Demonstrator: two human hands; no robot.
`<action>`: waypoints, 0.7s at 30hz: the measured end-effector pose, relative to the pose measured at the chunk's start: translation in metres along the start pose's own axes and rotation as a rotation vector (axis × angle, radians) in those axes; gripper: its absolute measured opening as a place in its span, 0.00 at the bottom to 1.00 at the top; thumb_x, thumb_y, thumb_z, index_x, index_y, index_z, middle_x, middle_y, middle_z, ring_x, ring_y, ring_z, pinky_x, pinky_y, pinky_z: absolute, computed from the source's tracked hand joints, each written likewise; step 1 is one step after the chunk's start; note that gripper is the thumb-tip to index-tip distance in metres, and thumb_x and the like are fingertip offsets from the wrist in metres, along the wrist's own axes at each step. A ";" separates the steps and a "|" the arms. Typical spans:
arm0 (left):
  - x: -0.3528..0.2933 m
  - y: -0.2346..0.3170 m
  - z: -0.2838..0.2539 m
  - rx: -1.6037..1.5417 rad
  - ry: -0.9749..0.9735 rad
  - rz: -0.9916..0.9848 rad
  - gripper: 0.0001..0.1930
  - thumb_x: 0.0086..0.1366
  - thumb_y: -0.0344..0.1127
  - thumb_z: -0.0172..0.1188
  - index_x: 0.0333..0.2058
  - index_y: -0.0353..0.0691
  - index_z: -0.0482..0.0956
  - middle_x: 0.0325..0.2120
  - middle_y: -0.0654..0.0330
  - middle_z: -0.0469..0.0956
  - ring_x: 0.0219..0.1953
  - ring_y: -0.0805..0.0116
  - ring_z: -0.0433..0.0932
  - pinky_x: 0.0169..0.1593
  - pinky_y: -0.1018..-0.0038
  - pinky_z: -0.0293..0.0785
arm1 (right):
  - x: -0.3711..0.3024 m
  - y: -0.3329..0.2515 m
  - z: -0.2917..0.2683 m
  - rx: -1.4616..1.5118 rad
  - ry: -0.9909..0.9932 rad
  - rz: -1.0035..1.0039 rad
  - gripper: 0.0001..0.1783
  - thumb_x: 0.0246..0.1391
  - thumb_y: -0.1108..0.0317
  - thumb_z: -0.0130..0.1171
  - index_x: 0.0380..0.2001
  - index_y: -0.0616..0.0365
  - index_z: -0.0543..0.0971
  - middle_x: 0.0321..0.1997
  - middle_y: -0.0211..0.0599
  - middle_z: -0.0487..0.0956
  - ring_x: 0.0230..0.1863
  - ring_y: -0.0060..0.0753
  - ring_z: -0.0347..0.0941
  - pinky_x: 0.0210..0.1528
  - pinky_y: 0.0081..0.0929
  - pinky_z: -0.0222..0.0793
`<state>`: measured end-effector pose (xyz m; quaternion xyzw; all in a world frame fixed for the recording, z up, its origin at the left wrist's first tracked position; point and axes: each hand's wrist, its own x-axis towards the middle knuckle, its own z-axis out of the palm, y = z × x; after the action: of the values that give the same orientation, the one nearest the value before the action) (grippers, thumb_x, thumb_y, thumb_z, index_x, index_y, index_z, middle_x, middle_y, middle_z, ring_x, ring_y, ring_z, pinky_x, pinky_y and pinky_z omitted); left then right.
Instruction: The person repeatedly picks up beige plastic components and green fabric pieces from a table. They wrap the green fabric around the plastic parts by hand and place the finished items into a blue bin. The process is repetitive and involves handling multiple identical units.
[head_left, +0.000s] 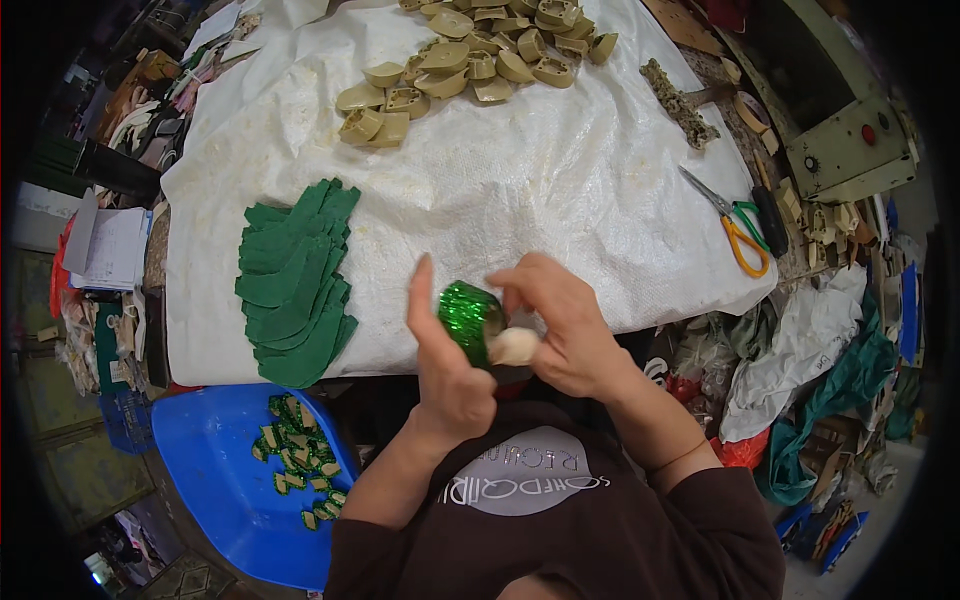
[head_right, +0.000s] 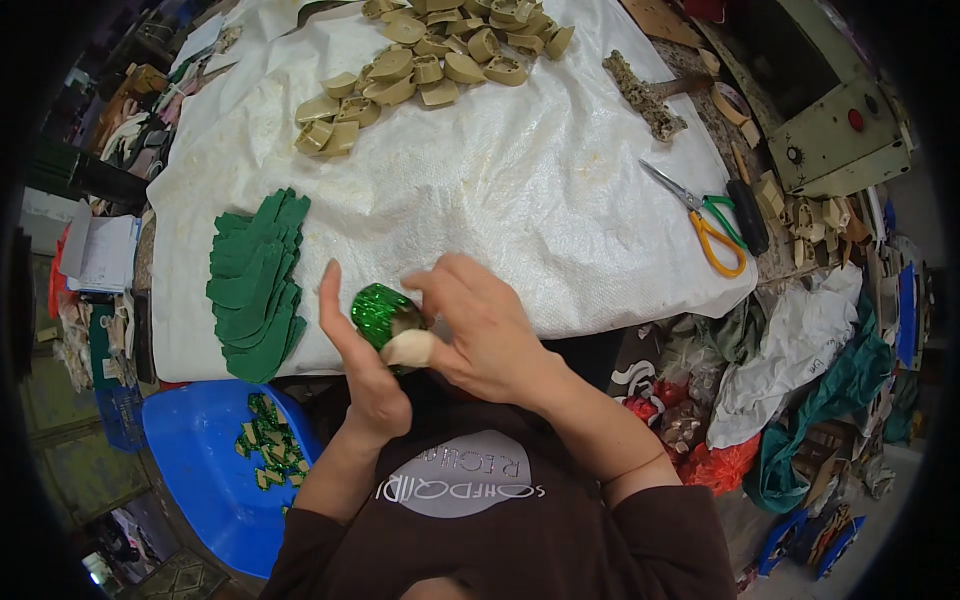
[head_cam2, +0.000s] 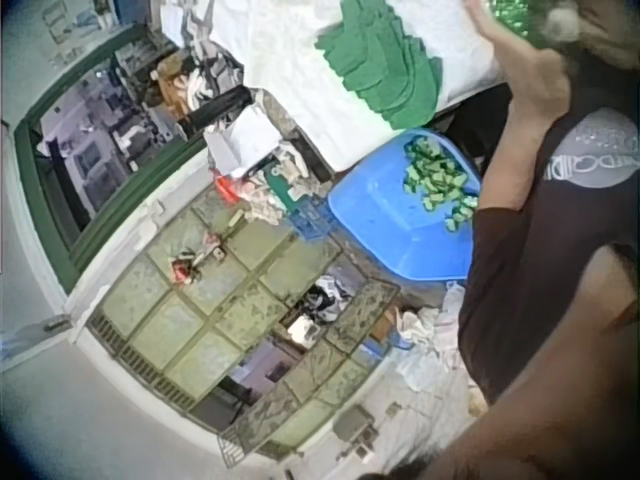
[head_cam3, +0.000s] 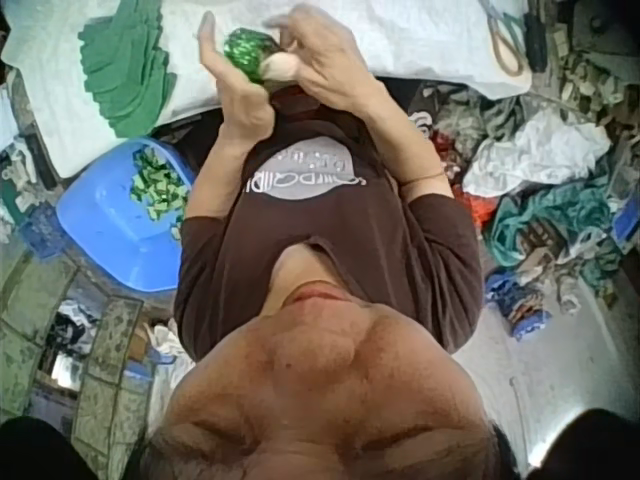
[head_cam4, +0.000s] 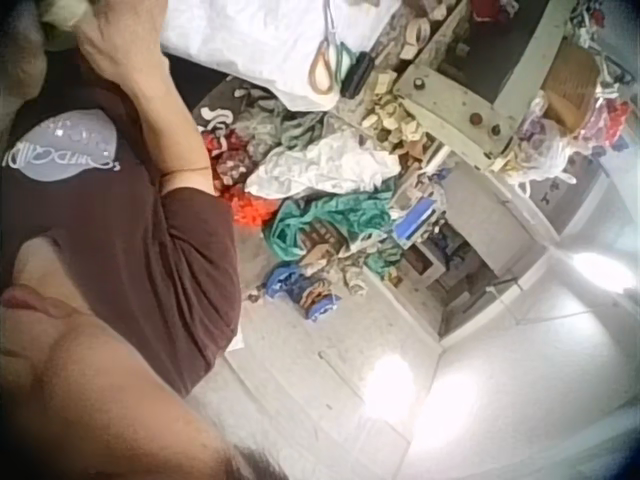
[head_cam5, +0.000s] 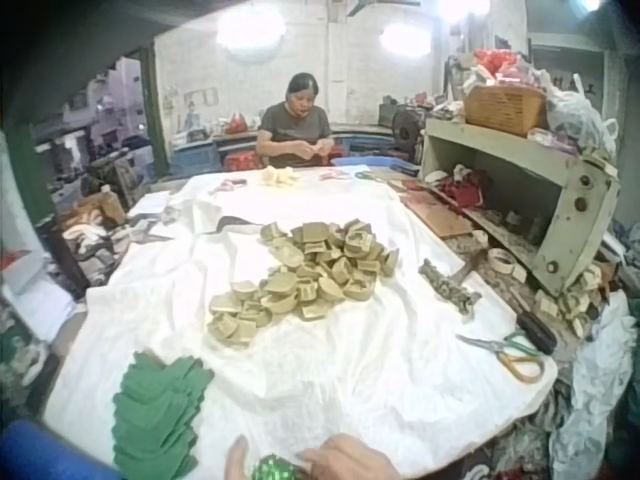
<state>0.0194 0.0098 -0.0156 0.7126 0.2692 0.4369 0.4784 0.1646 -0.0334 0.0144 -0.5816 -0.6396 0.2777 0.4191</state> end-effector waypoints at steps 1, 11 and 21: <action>-0.003 -0.002 0.000 -0.006 -0.015 0.023 0.44 0.64 0.63 0.42 0.63 0.31 0.42 0.38 0.48 0.73 0.35 0.59 0.75 0.39 0.69 0.71 | 0.002 -0.001 -0.004 -0.078 -0.111 0.041 0.23 0.50 0.61 0.62 0.47 0.61 0.73 0.33 0.42 0.70 0.31 0.40 0.70 0.37 0.29 0.68; 0.005 0.016 -0.024 0.057 -0.098 -0.074 0.26 0.45 0.23 0.67 0.47 0.32 0.71 0.35 0.52 0.72 0.34 0.59 0.75 0.37 0.71 0.72 | -0.005 0.026 0.004 0.770 -0.003 0.106 0.15 0.57 0.63 0.55 0.43 0.62 0.74 0.33 0.35 0.75 0.33 0.27 0.69 0.37 0.24 0.66; 0.015 0.035 -0.027 0.372 -0.223 0.102 0.30 0.39 0.18 0.66 0.47 0.32 0.71 0.33 0.51 0.71 0.30 0.56 0.74 0.31 0.69 0.73 | 0.002 0.021 -0.011 0.617 -0.121 0.113 0.09 0.58 0.65 0.54 0.32 0.60 0.74 0.33 0.30 0.76 0.34 0.21 0.72 0.37 0.21 0.67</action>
<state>0.0020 0.0202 0.0260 0.8453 0.2541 0.3217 0.3427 0.1845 -0.0290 0.0028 -0.4441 -0.5154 0.5154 0.5210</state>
